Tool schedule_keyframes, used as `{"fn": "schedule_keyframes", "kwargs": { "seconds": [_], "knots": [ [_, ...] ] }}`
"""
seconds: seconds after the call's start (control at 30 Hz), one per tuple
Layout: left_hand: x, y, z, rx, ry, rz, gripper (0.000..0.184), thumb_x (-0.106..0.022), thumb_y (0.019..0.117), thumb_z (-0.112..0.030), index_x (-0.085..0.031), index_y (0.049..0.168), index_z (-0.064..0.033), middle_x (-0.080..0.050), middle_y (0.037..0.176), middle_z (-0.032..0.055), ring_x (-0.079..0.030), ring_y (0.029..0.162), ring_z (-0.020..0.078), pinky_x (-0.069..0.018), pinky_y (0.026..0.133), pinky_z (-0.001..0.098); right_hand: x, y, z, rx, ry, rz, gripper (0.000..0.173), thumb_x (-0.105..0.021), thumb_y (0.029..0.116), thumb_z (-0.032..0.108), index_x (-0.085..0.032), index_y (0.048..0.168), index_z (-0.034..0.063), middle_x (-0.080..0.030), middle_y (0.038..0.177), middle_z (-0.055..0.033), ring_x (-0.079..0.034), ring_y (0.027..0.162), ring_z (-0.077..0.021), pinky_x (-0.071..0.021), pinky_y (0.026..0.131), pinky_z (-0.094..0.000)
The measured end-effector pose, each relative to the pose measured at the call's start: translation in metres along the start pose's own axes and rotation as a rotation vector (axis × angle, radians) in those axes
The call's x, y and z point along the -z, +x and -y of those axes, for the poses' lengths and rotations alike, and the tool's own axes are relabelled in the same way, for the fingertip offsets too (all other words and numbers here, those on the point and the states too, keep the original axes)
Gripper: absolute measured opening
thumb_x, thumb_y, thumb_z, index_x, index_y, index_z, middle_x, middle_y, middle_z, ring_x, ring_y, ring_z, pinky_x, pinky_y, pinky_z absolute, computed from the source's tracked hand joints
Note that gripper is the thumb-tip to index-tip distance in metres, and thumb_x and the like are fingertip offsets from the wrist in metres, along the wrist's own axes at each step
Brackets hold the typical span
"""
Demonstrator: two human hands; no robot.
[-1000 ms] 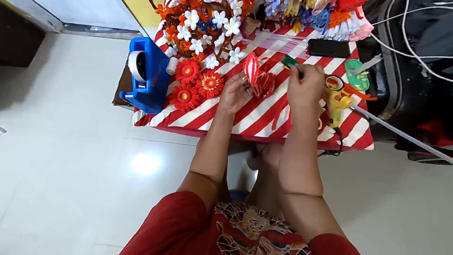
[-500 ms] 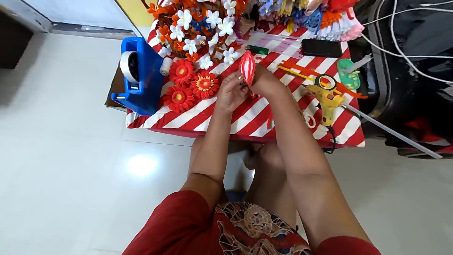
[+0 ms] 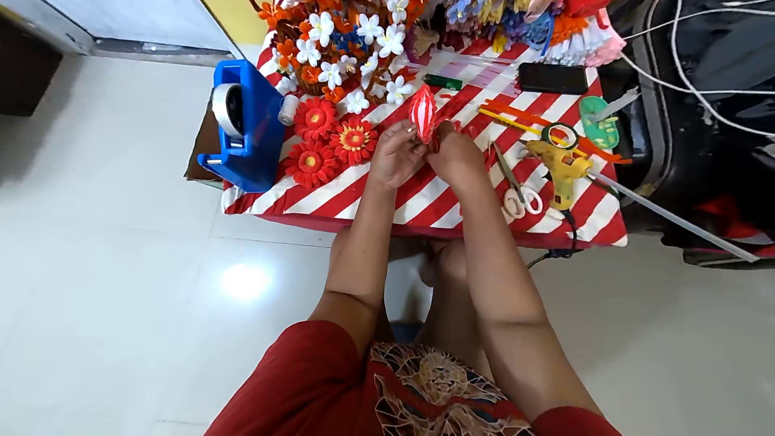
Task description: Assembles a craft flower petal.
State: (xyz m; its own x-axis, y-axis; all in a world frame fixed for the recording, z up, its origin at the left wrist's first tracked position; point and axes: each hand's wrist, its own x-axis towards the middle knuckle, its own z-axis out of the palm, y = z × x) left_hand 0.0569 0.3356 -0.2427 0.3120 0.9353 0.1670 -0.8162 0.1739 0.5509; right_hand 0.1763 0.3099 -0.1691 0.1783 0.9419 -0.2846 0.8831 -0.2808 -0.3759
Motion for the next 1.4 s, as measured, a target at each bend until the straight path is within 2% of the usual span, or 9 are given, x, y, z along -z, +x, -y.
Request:
{"fn": "schedule_keyframes", "kwargs": {
  "seconds": [0.1, 0.23, 0.47, 0.57, 0.7, 0.93, 1.03, 1.3, 1.4],
  "knots": [
    [0.0, -0.001, 0.002, 0.012, -0.011, -0.003, 0.016, -0.056, 0.094, -0.009, -0.07, 0.089, -0.0123, -0.072, 0.087, 0.0027, -0.067, 0.075, 0.0093, -0.0564, 0.07, 0.0255, -0.013, 0.001, -0.011, 0.01, 0.288, -0.107, 0.045, -0.069, 0.0911, 0.008, -0.057, 0.134, 0.0037, -0.07, 0.109, -0.0238, -0.068, 0.102, -0.0425, -0.0524, 0.088, -0.0638],
    [-0.001, -0.003, 0.002, 0.01, -0.027, -0.021, 0.017, -0.054, 0.0949, -0.008, -0.07, 0.089, -0.0116, -0.073, 0.087, 0.0036, -0.068, 0.075, 0.01, -0.0569, 0.07, 0.0261, -0.019, -0.002, -0.024, 0.041, 0.514, -0.247, 0.037, -0.07, 0.0926, 0.009, -0.061, 0.127, -0.0012, -0.071, 0.106, -0.0193, -0.07, 0.097, -0.0332, -0.0541, 0.089, -0.0551],
    [-0.001, -0.001, 0.001, -0.025, 0.006, -0.09, 0.017, -0.05, 0.096, -0.007, -0.066, 0.091, -0.0121, -0.071, 0.089, 0.0027, -0.068, 0.079, 0.0106, -0.0568, 0.074, 0.0277, -0.028, 0.002, 0.0, -0.043, 0.374, -0.214, 0.052, -0.071, 0.0916, 0.01, -0.052, 0.139, 0.0025, -0.069, 0.11, -0.0253, -0.068, 0.103, -0.0444, -0.053, 0.088, -0.063],
    [-0.001, -0.001, 0.0, -0.024, -0.002, -0.085, 0.018, -0.051, 0.0954, -0.007, -0.067, 0.09, -0.0125, -0.072, 0.088, 0.0027, -0.068, 0.078, 0.0104, -0.0569, 0.072, 0.0267, -0.034, 0.005, -0.015, 0.099, 0.64, -0.308, 0.044, -0.07, 0.0929, 0.008, -0.055, 0.134, -0.001, -0.069, 0.099, -0.0181, -0.069, 0.084, -0.029, -0.0581, 0.076, -0.0479],
    [-0.003, -0.001, 0.004, -0.003, 0.02, -0.053, 0.018, -0.052, 0.0963, -0.008, -0.068, 0.09, -0.013, -0.072, 0.089, 0.0022, -0.068, 0.078, 0.0093, -0.0566, 0.071, 0.0258, -0.031, -0.009, -0.039, 0.224, 1.112, -0.33, 0.035, -0.063, 0.0951, 0.0, -0.058, 0.13, -0.0016, -0.068, 0.093, -0.0047, -0.062, 0.072, -0.0052, -0.0521, 0.063, -0.0218],
    [-0.008, -0.003, 0.016, 0.048, 0.067, -0.035, 0.016, -0.053, 0.0958, -0.008, -0.068, 0.091, -0.0123, -0.072, 0.09, 0.0035, -0.069, 0.081, 0.0121, -0.0577, 0.079, 0.0312, -0.033, -0.019, -0.059, 0.337, 1.538, -0.411, 0.032, -0.06, 0.0915, -0.007, -0.06, 0.121, 0.0037, -0.069, 0.087, 0.0008, -0.067, 0.074, -0.0082, -0.0589, 0.069, -0.0261],
    [-0.013, -0.003, 0.02, 0.056, 0.057, -0.033, 0.018, -0.051, 0.0971, -0.006, -0.068, 0.095, -0.0109, -0.072, 0.091, 0.0039, -0.068, 0.079, 0.0109, -0.0577, 0.076, 0.0281, -0.03, -0.018, -0.065, 0.36, 1.641, -0.42, 0.029, -0.056, 0.0942, -0.008, -0.059, 0.119, 0.0065, -0.07, 0.086, 0.0001, -0.069, 0.074, -0.0106, -0.0611, 0.07, -0.0292],
    [-0.015, -0.006, 0.023, 0.091, 0.017, -0.011, 0.019, -0.051, 0.0984, -0.008, -0.069, 0.094, -0.0122, -0.072, 0.089, 0.0034, -0.068, 0.077, 0.0089, -0.0559, 0.07, 0.024, -0.033, -0.015, -0.079, 0.479, 2.089, -0.064, 0.027, -0.042, 0.1062, 0.01, -0.067, 0.116, 0.016, -0.071, 0.099, -0.0014, -0.07, 0.084, -0.0124, -0.0601, 0.077, -0.0278],
    [-0.013, -0.006, 0.022, 0.1, -0.009, -0.01, 0.015, -0.053, 0.0982, -0.011, -0.068, 0.095, -0.0132, -0.071, 0.091, 0.0029, -0.067, 0.077, 0.009, -0.0552, 0.068, 0.0237, -0.03, -0.015, -0.08, 0.554, 2.13, 0.027, 0.025, -0.045, 0.1065, 0.011, -0.067, 0.118, 0.0153, -0.07, 0.102, -0.0006, -0.07, 0.088, -0.0106, -0.0597, 0.08, -0.0248]
  ]
}}
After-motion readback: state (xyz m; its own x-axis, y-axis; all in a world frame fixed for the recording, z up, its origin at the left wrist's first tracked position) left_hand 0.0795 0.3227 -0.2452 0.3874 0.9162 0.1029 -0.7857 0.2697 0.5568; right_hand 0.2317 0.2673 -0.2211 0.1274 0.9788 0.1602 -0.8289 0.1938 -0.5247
